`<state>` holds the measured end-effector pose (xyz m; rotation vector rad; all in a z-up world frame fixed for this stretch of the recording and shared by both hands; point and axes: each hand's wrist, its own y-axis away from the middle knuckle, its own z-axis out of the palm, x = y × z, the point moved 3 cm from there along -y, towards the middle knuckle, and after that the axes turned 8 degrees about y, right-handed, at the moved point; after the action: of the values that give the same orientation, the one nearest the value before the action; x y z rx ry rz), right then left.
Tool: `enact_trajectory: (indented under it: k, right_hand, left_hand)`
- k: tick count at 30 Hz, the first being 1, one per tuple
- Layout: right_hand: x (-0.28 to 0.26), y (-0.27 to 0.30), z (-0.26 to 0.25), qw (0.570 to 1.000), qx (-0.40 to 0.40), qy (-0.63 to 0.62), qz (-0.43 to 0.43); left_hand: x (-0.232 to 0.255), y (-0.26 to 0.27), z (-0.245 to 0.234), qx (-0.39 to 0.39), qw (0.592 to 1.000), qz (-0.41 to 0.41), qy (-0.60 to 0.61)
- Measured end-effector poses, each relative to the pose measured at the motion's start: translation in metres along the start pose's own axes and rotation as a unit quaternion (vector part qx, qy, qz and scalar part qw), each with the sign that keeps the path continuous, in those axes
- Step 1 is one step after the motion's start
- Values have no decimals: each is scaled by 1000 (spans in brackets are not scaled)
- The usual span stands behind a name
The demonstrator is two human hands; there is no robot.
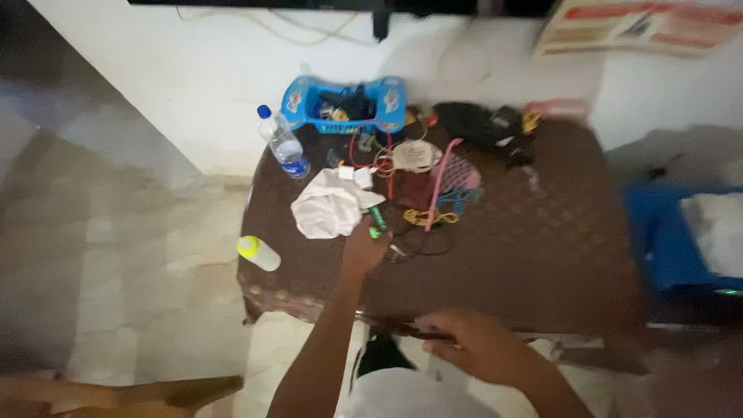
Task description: The person organizes various items on a table, including coiling a cable, hanging a necklace and strings on a wall calendar, and placing small objects into a plastic toy tray.
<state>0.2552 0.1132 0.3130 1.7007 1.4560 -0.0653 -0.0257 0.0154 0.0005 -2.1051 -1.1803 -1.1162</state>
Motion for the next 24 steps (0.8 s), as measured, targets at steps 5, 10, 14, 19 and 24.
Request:
enact_trajectory:
  k: [5,10,14,19,24]
  right_hand:
    - [20,-123,-12,996,48,-41,-67]
    - [77,-241,3,992,24,-115,45]
    - [104,-331,11,992,117,21,52]
    - [96,-370,8,954,257,155,-30]
    - [97,-377,12,988,93,80,98]
  left_hand:
    - [3,-57,-82,81,976,-70,-188]
    - [-22,-40,-94,-41,973,-201,-102]
    - [-53,43,-76,-56,953,-281,96]
    - [-86,101,-64,182,796,-370,443]
    - [-63,67,-99,121,934,-325,-91]
